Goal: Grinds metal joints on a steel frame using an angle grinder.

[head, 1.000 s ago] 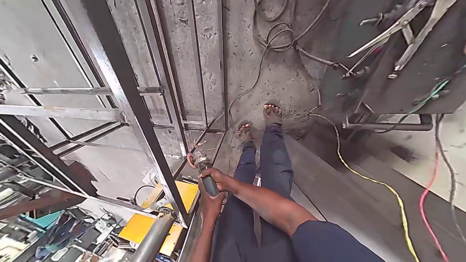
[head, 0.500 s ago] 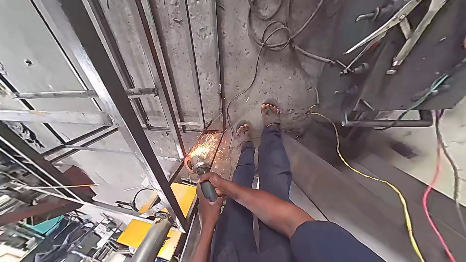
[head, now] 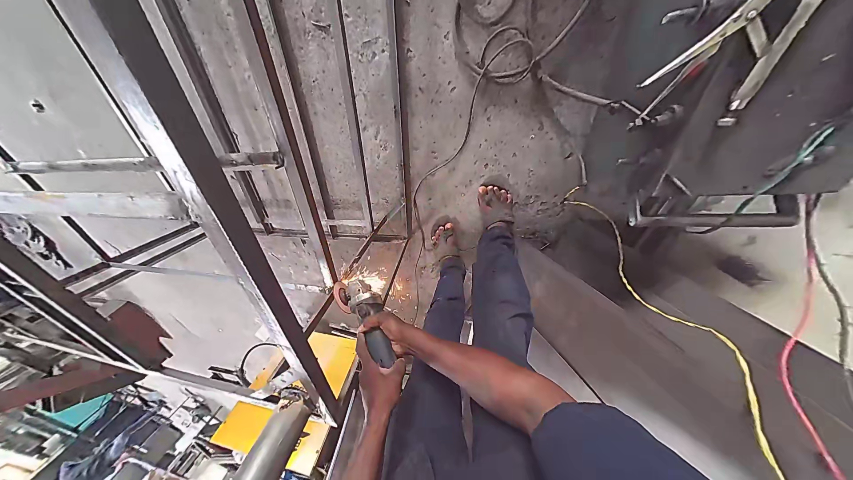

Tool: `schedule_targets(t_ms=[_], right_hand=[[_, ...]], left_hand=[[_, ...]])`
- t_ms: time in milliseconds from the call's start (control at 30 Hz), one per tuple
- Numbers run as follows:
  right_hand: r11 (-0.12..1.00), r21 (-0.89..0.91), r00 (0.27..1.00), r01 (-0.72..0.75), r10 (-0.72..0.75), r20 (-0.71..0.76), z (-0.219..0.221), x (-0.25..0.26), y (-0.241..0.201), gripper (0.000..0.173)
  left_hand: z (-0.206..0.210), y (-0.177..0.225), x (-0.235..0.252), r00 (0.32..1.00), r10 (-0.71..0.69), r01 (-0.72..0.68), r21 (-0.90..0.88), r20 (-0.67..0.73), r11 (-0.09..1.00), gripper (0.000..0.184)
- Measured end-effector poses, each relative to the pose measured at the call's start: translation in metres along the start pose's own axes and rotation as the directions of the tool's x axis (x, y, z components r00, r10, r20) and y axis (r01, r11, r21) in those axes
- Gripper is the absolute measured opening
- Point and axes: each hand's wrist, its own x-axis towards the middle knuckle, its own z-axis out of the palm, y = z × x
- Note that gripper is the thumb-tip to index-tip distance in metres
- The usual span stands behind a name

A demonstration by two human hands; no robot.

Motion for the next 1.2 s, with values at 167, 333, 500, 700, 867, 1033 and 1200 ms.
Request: schedule_targets(t_ms=[167, 333, 500, 700, 867, 1033, 1200], right_hand=[[0.999, -0.003, 0.999, 0.033, -0.033, 0.022, -0.011, 0.013, 0.009, 0.004], [0.996, -0.074, 0.999, 0.040, -0.038, 0.027, -0.006, 0.003, 0.002, 0.004], [0.999, -0.046, 1.000, -0.003, 0.003, -0.004, -0.007, 0.007, 0.003, 0.007], [0.995, -0.104, 1.000, 0.009, -0.009, -0.002, -0.007, 0.003, 0.000, 0.006], [0.993, -0.118, 0.999, 0.025, -0.028, -0.022, -0.008, 0.005, 0.002, 0.007], [0.987, -0.148, 0.998, 0.064, -0.061, 0.023, -0.009, 0.009, 0.004, 0.006], [0.992, -0.111, 0.999, 0.051, -0.051, -0.002, -0.005, 0.002, -0.004, 0.003]], left_hand=[[0.001, 0.000, 0.001, 1.000, -0.007, 0.007, -0.001, 0.006, 1.000, 0.121], [-0.001, 0.003, 0.000, 1.000, -0.009, 0.009, 0.009, 0.015, 1.000, 0.120], [0.000, 0.000, 0.003, 0.999, -0.029, 0.030, -0.008, 0.015, 1.000, 0.120], [0.002, -0.004, 0.002, 1.000, 0.016, -0.016, -0.048, -0.007, 0.999, 0.119], [0.003, -0.002, 0.000, 1.000, 0.018, -0.019, -0.032, -0.023, 0.999, 0.119], [0.002, 0.001, -0.002, 0.999, 0.031, -0.031, -0.005, -0.035, 0.999, 0.118], [0.005, 0.006, 0.001, 0.999, 0.021, -0.022, -0.057, -0.024, 0.998, 0.119]])
